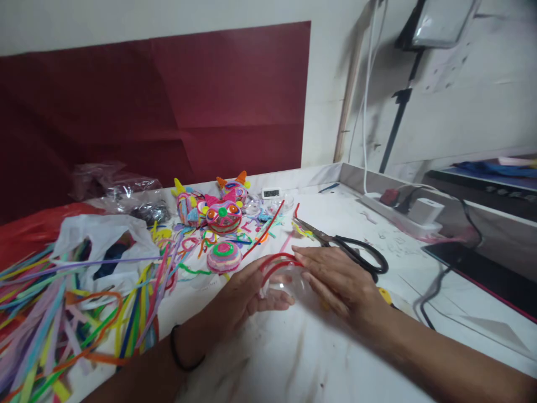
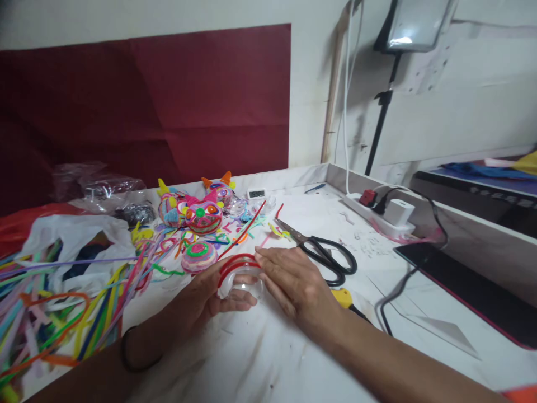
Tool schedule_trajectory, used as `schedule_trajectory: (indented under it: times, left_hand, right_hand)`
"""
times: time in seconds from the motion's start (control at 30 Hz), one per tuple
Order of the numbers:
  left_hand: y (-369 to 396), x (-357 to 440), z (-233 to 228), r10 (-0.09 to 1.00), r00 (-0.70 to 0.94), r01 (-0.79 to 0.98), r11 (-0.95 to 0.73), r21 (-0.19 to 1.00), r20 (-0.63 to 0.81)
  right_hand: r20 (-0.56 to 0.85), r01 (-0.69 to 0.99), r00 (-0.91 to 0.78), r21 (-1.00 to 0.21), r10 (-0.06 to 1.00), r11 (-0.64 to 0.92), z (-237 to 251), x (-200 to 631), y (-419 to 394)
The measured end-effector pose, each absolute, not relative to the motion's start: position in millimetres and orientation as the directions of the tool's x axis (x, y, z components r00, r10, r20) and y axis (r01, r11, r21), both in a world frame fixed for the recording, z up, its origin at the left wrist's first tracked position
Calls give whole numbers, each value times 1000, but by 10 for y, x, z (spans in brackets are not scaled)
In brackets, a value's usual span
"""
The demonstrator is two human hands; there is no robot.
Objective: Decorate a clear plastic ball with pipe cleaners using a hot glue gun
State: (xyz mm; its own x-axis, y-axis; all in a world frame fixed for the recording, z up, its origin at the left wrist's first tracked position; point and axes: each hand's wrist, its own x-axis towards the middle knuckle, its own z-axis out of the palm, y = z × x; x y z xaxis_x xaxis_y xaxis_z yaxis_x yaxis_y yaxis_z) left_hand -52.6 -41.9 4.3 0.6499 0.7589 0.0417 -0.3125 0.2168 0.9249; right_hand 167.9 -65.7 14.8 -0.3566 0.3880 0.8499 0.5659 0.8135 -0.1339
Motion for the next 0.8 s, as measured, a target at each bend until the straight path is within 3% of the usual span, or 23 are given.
schedule_trajectory:
  times: [0.5,0.8]
  left_hand:
    - [-405,-582,19,717,697,-271,225,936,30]
    - [-399,-564,-51,747,659,-279,140,950,84]
  right_hand:
    - [852,598,-375,-79,365,798,129,1697,-659]
    - [857,634,-406,13,318,773,160,1655,-690]
